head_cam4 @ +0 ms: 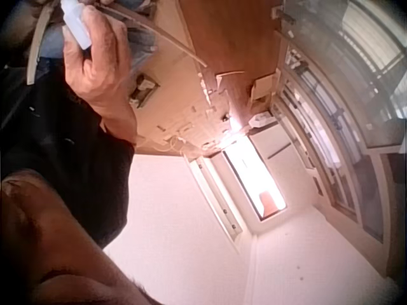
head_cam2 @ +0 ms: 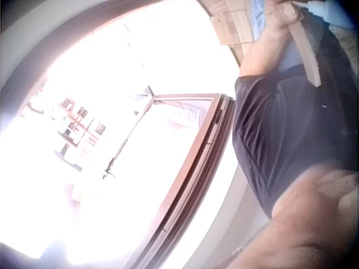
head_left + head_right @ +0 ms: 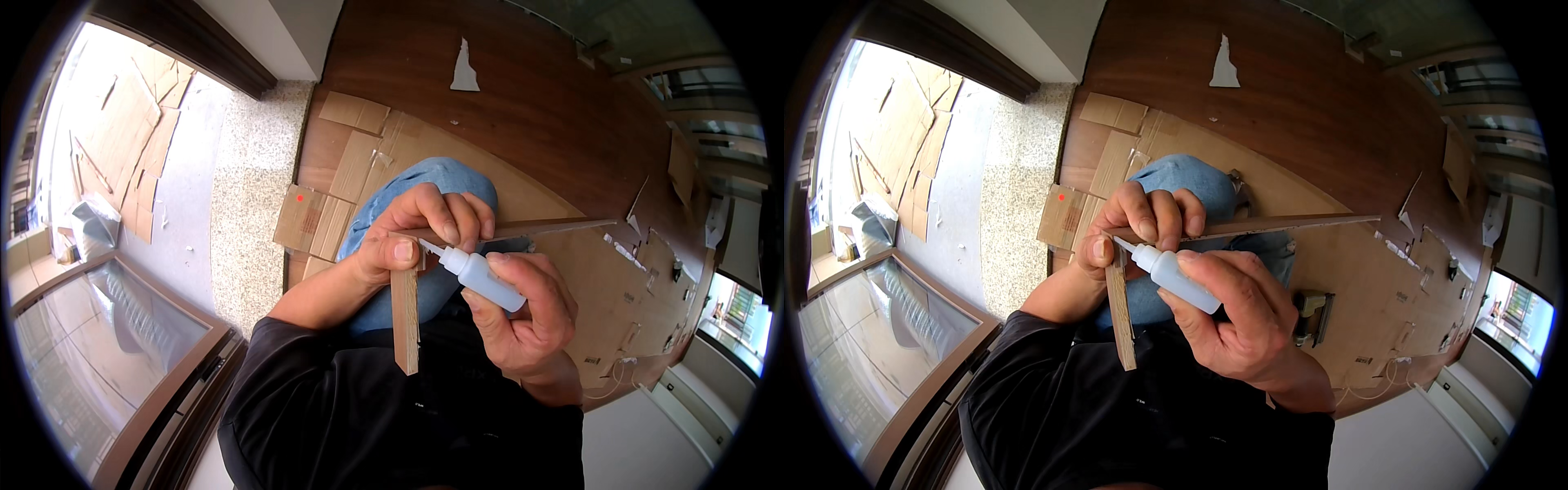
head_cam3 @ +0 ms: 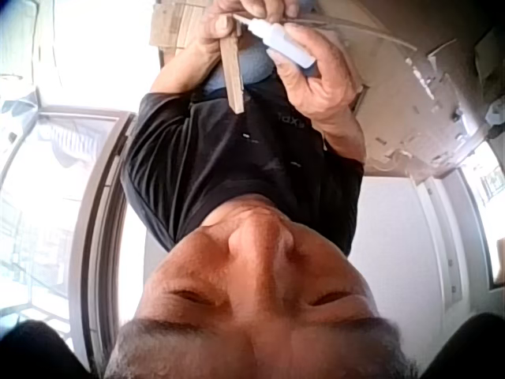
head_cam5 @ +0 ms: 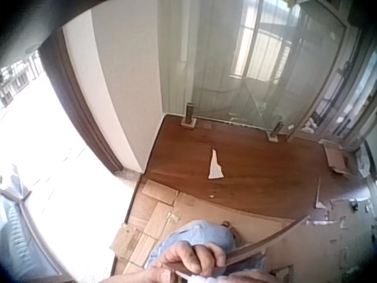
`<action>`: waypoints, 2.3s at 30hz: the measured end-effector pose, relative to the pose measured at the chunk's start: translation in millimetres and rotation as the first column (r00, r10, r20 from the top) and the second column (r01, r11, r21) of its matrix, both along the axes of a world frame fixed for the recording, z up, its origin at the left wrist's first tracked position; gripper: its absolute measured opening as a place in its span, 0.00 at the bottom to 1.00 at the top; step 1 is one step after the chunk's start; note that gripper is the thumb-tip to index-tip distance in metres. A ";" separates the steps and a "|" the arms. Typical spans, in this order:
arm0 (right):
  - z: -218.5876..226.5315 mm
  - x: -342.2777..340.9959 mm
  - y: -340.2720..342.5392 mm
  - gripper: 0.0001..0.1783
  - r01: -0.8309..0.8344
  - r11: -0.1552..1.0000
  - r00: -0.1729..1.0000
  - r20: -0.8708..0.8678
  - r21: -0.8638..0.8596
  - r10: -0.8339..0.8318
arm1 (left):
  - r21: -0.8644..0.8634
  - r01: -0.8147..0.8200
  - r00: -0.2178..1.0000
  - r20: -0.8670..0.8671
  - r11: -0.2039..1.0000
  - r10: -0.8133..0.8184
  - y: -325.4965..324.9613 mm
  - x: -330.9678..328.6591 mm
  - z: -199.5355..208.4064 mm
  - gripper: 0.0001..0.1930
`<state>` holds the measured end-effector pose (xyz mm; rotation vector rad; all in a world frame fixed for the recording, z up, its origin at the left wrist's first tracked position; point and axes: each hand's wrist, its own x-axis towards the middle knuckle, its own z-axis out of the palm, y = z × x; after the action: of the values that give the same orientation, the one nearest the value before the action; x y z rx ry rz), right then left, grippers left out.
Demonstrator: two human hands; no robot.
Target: The person joins two pieces of wood trim together using a pneumatic nailer and adhesive. The person fits the pieces together, applies adhesive to the joint, and holds them in place while kneeling on the floor.
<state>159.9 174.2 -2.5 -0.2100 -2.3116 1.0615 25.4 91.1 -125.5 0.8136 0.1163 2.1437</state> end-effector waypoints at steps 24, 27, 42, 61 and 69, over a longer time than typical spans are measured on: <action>1.0 10.6 4.1 0.22 -0.049 0.998 0.999 -0.026 -0.050 0.048 | -0.052 0.046 0.998 -0.044 0.998 -0.048 -3.4 -2.9 2.2 0.20; -2.2 23.8 5.7 0.24 -0.040 0.995 0.999 0.027 -0.089 0.042 | -0.046 0.048 0.998 -0.036 0.998 -0.049 -3.6 -4.6 0.6 0.21; -45.1 22.5 -11.7 0.22 0.026 0.971 0.999 0.025 -0.237 -0.020 | -0.051 0.052 0.997 0.055 0.997 -0.049 1.8 -2.5 1.1 0.22; -61.9 22.1 -15.6 0.23 0.063 0.972 0.998 0.045 -0.228 -0.054 | -0.045 0.039 0.998 0.046 0.998 -0.037 4.0 -3.4 -0.4 0.22; -72.7 21.9 -19.5 0.23 0.066 0.965 0.997 0.061 -0.253 -0.052 | -0.028 0.059 0.998 0.027 0.998 -0.059 5.3 -3.8 -2.8 0.22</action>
<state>181.8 154.7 -75.3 -0.4103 -2.1954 1.3359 21.6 96.4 -128.4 0.7634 0.1080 2.0919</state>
